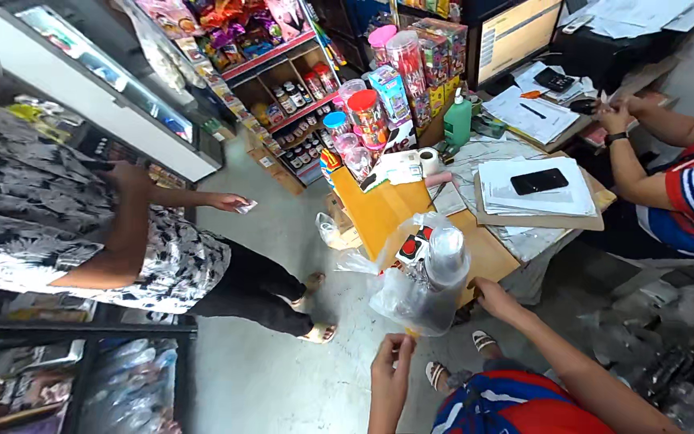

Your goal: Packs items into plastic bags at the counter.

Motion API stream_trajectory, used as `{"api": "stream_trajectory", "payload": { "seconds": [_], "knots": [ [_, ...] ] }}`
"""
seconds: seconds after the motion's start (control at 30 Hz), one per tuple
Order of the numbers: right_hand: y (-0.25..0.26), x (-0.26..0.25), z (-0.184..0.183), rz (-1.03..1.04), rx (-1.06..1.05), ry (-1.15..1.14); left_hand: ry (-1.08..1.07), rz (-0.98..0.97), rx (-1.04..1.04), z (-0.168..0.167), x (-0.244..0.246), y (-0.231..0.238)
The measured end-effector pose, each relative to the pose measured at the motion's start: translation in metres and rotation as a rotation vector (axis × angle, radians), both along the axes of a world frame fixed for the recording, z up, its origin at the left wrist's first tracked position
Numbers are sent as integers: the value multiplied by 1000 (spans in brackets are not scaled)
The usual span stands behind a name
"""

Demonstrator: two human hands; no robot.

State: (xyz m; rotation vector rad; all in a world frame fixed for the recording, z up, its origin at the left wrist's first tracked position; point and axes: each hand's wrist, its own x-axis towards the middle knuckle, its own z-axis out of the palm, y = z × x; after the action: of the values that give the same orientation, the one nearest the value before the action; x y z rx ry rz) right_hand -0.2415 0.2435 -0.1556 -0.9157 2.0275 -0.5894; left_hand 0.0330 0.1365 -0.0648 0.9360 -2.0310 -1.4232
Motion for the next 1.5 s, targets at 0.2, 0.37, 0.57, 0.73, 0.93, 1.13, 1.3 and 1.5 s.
{"api": "stream_trajectory", "payload": {
  "seconds": [0.2, 0.37, 0.57, 0.73, 0.93, 1.13, 1.3, 1.5],
  "knots": [
    [15, -1, 5, 391, -16, -568, -412, -394, 201, -41, -59, 38],
    [13, -16, 22, 522, 50, -634, -530, -272, 201, -67, -103, 71],
    [8, -32, 22, 571, 136, -700, -559, -123, 332, -77, -117, 102],
    [2, -22, 28, 666, 135, -593, -675, 29, 394, -67, -130, 110],
    [5, -13, 36, 739, 133, -477, -833, 68, 377, -66, -144, 120],
    [12, -10, 33, 796, 185, -493, -782, -36, 331, -69, -144, 132],
    [22, -16, 31, 758, 171, -461, -673, -124, 252, -97, -139, 137],
    [26, -29, 28, 632, 195, -520, -696, -238, 260, -73, -137, 127]
  ]
}}
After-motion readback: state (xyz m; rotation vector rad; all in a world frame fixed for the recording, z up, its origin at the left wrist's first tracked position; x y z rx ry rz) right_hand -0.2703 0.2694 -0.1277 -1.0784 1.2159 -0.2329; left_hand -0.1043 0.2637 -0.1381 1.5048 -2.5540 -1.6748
